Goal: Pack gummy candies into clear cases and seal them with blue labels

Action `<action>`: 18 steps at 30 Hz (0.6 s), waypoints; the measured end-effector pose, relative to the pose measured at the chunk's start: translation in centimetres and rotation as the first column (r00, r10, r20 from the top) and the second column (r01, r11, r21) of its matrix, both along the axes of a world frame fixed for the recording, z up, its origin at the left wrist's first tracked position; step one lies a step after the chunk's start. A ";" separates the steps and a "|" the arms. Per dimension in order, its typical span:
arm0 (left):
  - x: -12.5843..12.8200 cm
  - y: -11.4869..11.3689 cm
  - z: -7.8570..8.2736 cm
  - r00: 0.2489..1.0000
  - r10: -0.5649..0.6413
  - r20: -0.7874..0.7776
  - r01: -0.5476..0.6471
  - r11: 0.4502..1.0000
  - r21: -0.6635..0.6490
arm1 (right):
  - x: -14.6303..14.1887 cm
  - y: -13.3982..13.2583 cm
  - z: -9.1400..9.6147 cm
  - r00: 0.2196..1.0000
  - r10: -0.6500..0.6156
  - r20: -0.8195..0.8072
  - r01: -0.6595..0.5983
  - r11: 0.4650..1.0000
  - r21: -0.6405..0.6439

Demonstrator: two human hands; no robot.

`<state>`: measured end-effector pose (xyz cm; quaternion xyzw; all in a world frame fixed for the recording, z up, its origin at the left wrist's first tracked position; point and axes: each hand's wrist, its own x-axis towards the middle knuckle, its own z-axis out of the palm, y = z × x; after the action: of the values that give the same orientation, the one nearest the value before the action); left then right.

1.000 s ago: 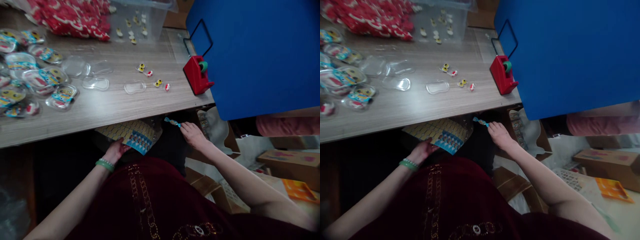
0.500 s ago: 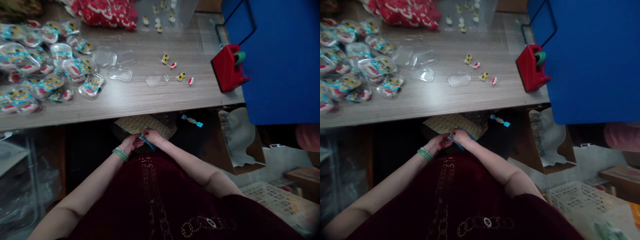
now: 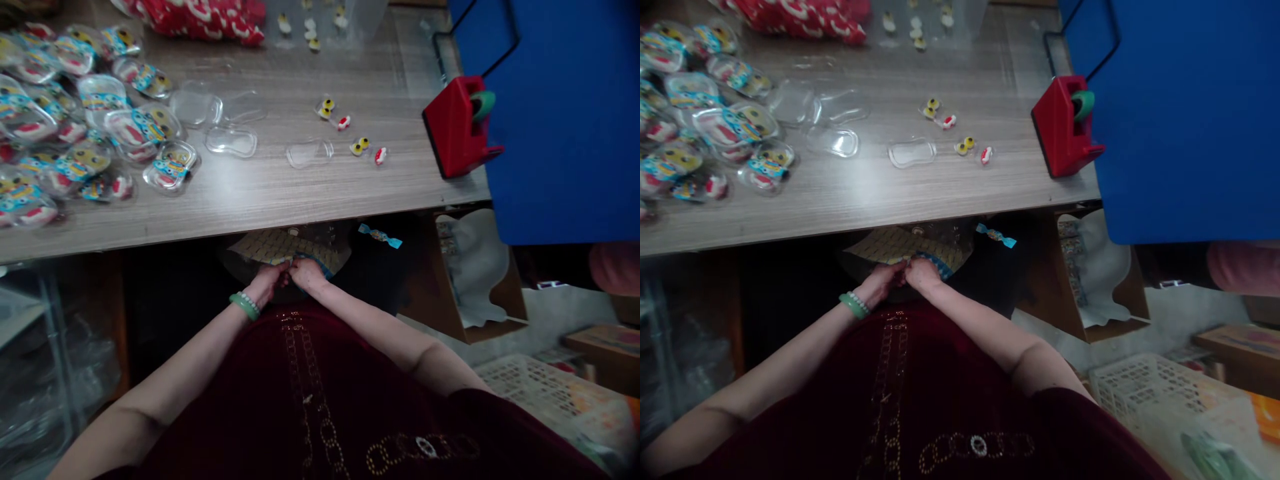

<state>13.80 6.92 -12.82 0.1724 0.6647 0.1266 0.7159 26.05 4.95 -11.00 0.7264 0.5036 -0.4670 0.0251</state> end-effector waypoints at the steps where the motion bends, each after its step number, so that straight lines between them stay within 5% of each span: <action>1: 0.1 0.0 0.2 1.000 0.000 0.002 0.000 1.000 0.006 | 0.0 -0.1 0.1 1.000 -0.006 0.003 0.006 1.000 0.002; 13: 0.1 1.0 2.0 0.990 0.006 0.139 -0.007 1.000 0.008 | 2.0 -0.1 0.3 0.987 -0.104 -0.122 0.118 0.987 0.112; 18: 0.4 0.4 1.8 0.996 -0.023 0.089 0.014 0.995 0.099 | 1.7 -0.4 1.8 0.998 -0.024 -0.058 0.035 0.980 0.197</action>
<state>14.21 7.35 -11.04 0.2076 0.6230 0.1603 0.7370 27.77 4.51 -9.22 0.7195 0.5373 -0.4348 -0.0678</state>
